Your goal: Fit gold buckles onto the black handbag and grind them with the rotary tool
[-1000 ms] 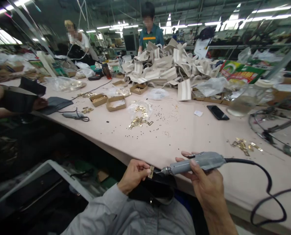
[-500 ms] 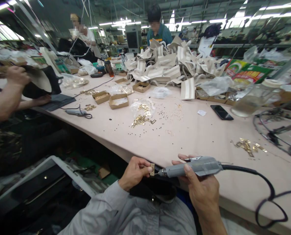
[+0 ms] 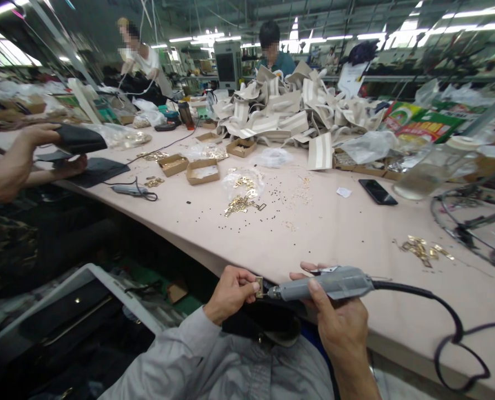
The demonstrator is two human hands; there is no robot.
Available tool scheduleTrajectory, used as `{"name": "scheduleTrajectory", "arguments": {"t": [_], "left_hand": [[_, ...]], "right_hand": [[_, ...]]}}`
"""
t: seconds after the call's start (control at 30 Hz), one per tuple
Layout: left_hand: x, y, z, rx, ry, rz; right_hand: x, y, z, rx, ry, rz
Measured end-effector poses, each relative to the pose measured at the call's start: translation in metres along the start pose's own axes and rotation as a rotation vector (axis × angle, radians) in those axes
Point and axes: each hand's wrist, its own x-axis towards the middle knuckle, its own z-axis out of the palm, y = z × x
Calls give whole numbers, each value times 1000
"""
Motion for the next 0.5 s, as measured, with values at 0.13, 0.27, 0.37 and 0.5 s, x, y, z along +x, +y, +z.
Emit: {"name": "scheduleTrajectory", "arguments": {"t": [0.13,0.27,0.37,0.5], "left_hand": [[0,1,0,0,4,-4],[-1,1,0,-6,11,-28],[-1,0,1,-10,17,-30],[-1,-2,1,-16,26,-24]], "right_hand": [[-4,-4,7,-15,10,-10],[-6,-5,11,-16,22,-14],[-5,-1,7,-28,10,-22],[-4,4,-3,-148,-23,-49]]}}
